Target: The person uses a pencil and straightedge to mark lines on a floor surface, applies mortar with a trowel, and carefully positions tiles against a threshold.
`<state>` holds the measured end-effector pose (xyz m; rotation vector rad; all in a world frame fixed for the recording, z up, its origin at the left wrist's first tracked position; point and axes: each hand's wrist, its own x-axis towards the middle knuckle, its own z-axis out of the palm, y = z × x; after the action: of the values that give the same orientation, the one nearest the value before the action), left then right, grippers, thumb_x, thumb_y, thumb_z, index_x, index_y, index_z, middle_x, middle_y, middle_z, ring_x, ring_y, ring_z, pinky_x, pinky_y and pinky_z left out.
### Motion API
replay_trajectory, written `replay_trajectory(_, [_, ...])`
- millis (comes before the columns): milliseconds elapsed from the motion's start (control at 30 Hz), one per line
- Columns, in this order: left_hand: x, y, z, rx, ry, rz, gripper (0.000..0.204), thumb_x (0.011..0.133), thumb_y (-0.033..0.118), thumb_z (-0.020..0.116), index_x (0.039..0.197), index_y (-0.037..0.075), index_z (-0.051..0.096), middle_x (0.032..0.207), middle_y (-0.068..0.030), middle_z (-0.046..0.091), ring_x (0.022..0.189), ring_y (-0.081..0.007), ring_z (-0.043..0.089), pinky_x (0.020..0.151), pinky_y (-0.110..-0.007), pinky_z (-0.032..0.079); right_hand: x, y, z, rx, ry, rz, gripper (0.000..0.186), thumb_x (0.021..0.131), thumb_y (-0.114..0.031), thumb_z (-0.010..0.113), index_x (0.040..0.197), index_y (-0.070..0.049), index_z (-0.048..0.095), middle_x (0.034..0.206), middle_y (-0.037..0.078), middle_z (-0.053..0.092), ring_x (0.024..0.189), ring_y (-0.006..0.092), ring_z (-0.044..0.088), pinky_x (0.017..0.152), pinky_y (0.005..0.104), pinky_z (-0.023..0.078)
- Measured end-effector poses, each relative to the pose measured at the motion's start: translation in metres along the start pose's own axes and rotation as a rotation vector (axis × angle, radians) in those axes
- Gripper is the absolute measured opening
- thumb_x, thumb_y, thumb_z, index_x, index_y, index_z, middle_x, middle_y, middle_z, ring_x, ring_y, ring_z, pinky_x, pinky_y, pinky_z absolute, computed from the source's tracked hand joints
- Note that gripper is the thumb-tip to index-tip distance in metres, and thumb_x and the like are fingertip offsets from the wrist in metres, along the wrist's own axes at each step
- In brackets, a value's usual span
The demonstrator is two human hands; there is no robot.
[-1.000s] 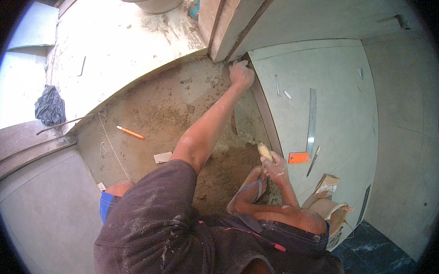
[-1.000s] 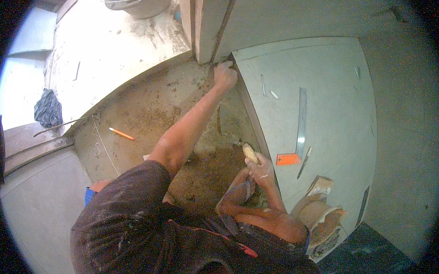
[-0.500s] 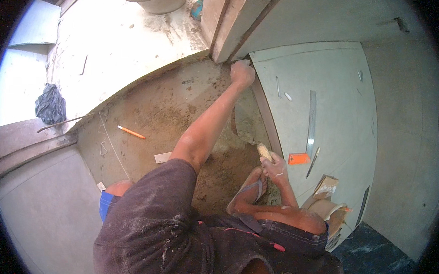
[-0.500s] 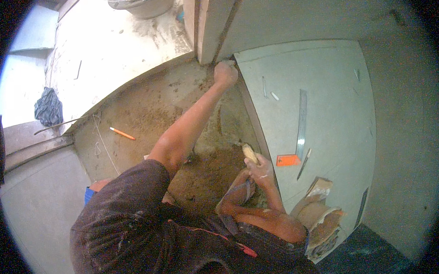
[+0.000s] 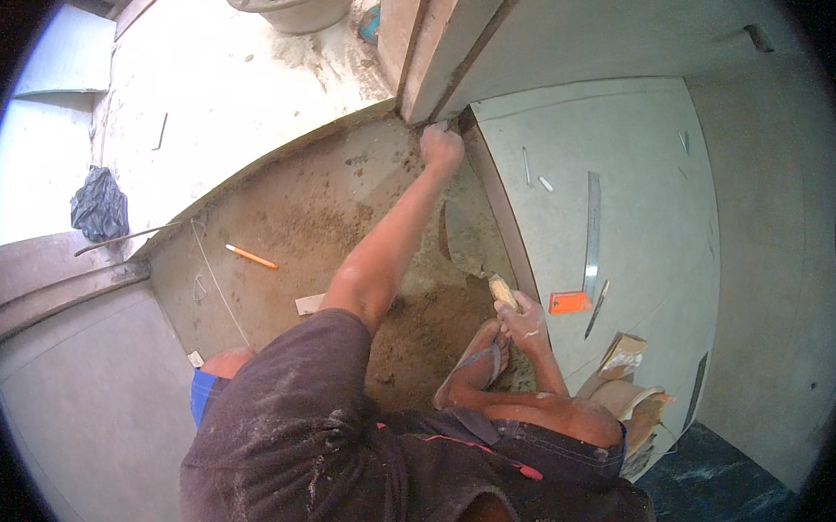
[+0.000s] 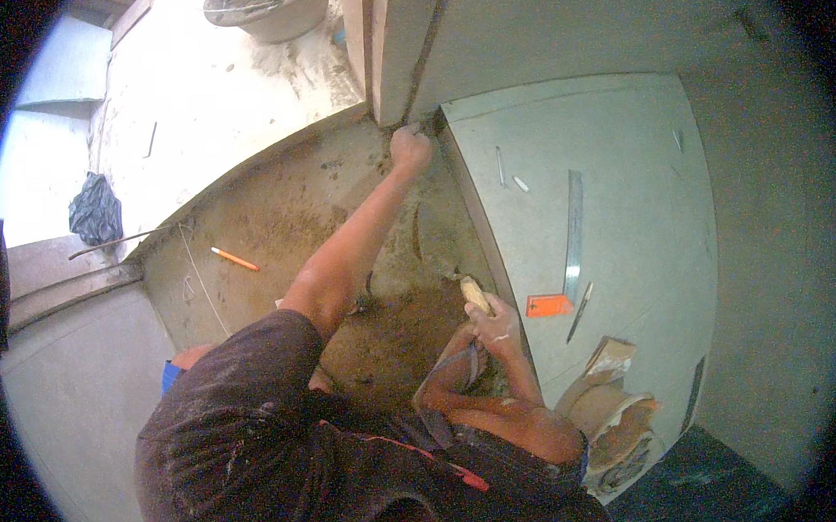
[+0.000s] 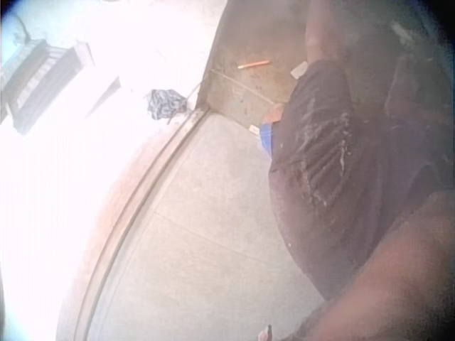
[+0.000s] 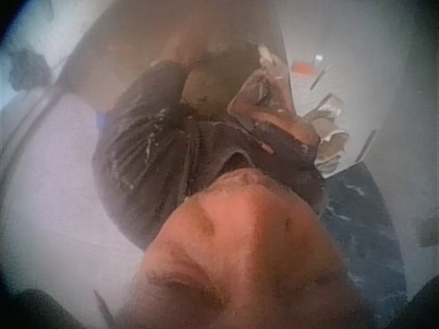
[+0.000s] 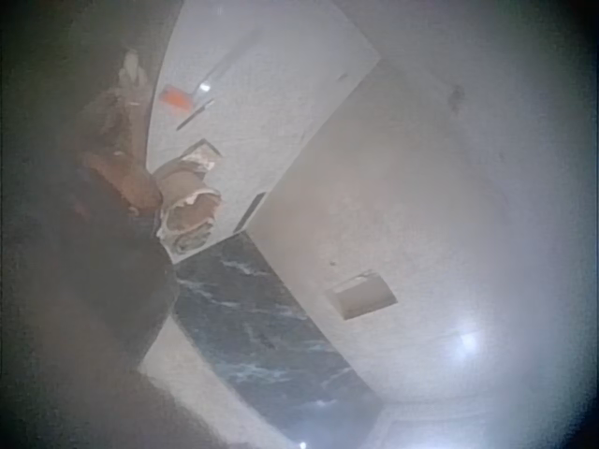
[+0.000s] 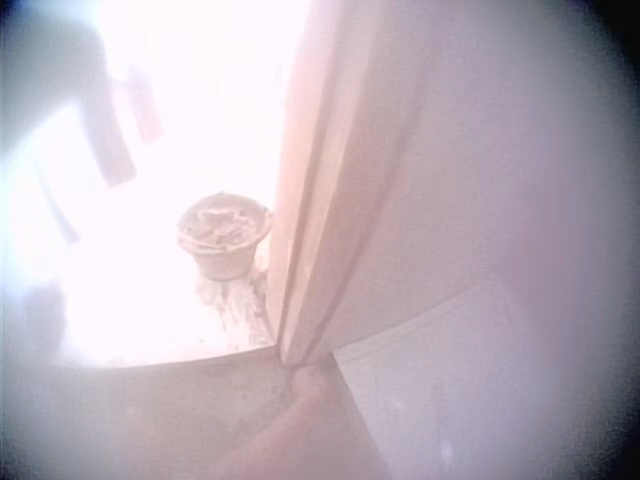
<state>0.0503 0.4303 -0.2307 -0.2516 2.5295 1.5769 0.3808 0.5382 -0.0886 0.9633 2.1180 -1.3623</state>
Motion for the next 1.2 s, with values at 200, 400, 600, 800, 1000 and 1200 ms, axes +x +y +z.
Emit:
replay_trajectory(200, [-0.001, 0.003, 0.007, -0.029, -0.094, -0.027, 0.042, 0.082, 0.008, 0.052, 0.12, -0.005, 0.064, 0.13, -0.0303, 0.052, 0.12, -0.0431, 0.054, 0.102, -0.046, 0.046, 0.0, 0.004, -0.003, 0.003, -0.02, 0.02, 0.032, 0.092, -0.025, 0.068, 0.113, -0.002, 0.066, 0.074, -0.002, 0.06, 0.056, 0.0052, 0.053, 0.05, 0.0228, 0.045])
replay_trajectory(400, [-0.016, 0.015, 0.001, 0.217, -0.123, 0.094, 0.042, 0.084, 0.007, 0.054, 0.125, -0.004, 0.057, 0.131, -0.0299, 0.045, 0.119, -0.0457, 0.05, 0.101, -0.047, 0.045, 0.001, 0.009, -0.005, 0.007, -0.008, -0.003, 0.033, 0.092, -0.026, 0.068, 0.115, -0.002, 0.066, 0.073, -0.002, 0.06, 0.057, 0.0051, 0.053, 0.05, 0.0231, 0.045])
replay_trajectory(600, [-0.027, 0.02, -0.006, 0.409, -0.125, 0.195, 0.042, 0.084, 0.006, 0.057, 0.126, -0.002, 0.053, 0.124, -0.0264, 0.045, 0.114, -0.0435, 0.052, 0.096, -0.049, 0.047, -0.002, 0.007, -0.006, 0.023, -0.004, -0.021, 0.032, 0.092, -0.026, 0.068, 0.113, -0.003, 0.066, 0.072, -0.002, 0.059, 0.056, 0.0052, 0.053, 0.05, 0.0228, 0.045])
replay_trajectory(800, [-0.023, 0.0, 0.006, 0.484, 0.03, 0.286, 0.03, 0.086, 0.01, 0.059, 0.114, -0.001, 0.06, 0.116, -0.0231, 0.05, 0.106, -0.04, 0.057, 0.087, -0.046, 0.052, -0.002, 0.007, -0.004, -0.004, -0.003, -0.037, 0.031, 0.093, -0.026, 0.067, 0.114, -0.002, 0.066, 0.072, -0.003, 0.059, 0.055, 0.0049, 0.052, 0.049, 0.0226, 0.044])
replay_trajectory(1000, [-0.025, 0.002, 0.001, 0.521, 0.041, 0.339, 0.022, 0.09, 0.013, 0.055, 0.106, 0.001, 0.063, 0.109, -0.0203, 0.055, 0.099, -0.0369, 0.061, 0.083, -0.045, 0.054, -0.004, 0.007, -0.005, 0.021, -0.004, 0.0, 0.031, 0.093, -0.024, 0.067, 0.114, -0.003, 0.066, 0.07, -0.004, 0.058, 0.055, 0.0039, 0.051, 0.048, 0.0218, 0.042])
replay_trajectory(1200, [-0.022, -0.001, 0.005, 0.532, 0.01, 0.355, 0.022, 0.089, 0.013, 0.056, 0.106, 0.002, 0.064, 0.109, -0.0176, 0.058, 0.099, -0.0347, 0.063, 0.082, -0.043, 0.055, -0.003, 0.008, -0.005, 0.02, -0.019, -0.018, 0.031, 0.093, -0.023, 0.067, 0.116, -0.003, 0.066, 0.069, -0.004, 0.057, 0.055, 0.0038, 0.051, 0.048, 0.0219, 0.042])
